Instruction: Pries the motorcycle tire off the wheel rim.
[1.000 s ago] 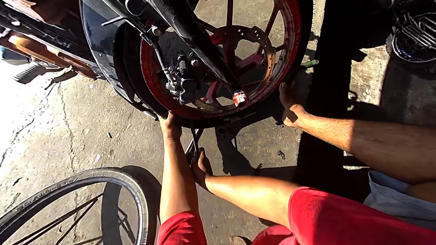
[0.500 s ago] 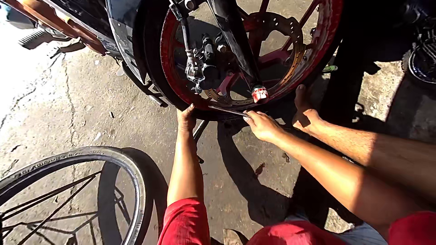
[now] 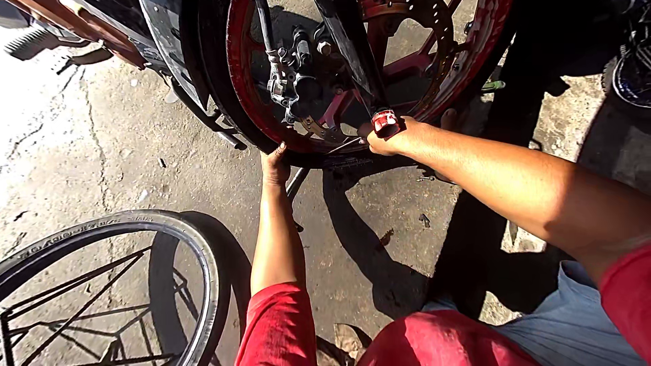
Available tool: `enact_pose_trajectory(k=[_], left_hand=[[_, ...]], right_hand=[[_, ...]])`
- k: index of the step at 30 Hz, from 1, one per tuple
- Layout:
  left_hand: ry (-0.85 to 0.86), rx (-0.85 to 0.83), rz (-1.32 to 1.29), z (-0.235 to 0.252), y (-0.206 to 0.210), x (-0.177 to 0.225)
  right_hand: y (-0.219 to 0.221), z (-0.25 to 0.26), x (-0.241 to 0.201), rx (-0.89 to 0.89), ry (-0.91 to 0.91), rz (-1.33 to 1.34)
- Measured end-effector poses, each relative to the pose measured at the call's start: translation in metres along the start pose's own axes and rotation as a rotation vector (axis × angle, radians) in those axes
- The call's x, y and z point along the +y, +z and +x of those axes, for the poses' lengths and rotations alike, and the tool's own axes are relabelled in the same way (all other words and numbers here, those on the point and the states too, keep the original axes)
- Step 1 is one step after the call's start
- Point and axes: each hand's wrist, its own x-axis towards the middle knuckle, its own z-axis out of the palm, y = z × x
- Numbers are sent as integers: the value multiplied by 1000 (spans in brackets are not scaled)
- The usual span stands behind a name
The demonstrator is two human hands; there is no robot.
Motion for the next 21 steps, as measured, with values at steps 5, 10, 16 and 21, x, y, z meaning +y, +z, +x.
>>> enact_pose_trajectory(k=[5, 10, 16, 21], left_hand=[[-2, 17, 2, -1, -1, -1], [-22, 23, -15, 0, -1, -3], [-12, 0, 0, -2, 0, -2], [-2, 25, -43, -3, 4, -3]], right_hand=[[13, 9, -5, 66, -34, -31], [8, 30, 8, -22, -167, -96], [3, 5, -25, -170, -117, -111], [61, -35, -63, -185, 204, 1026]])
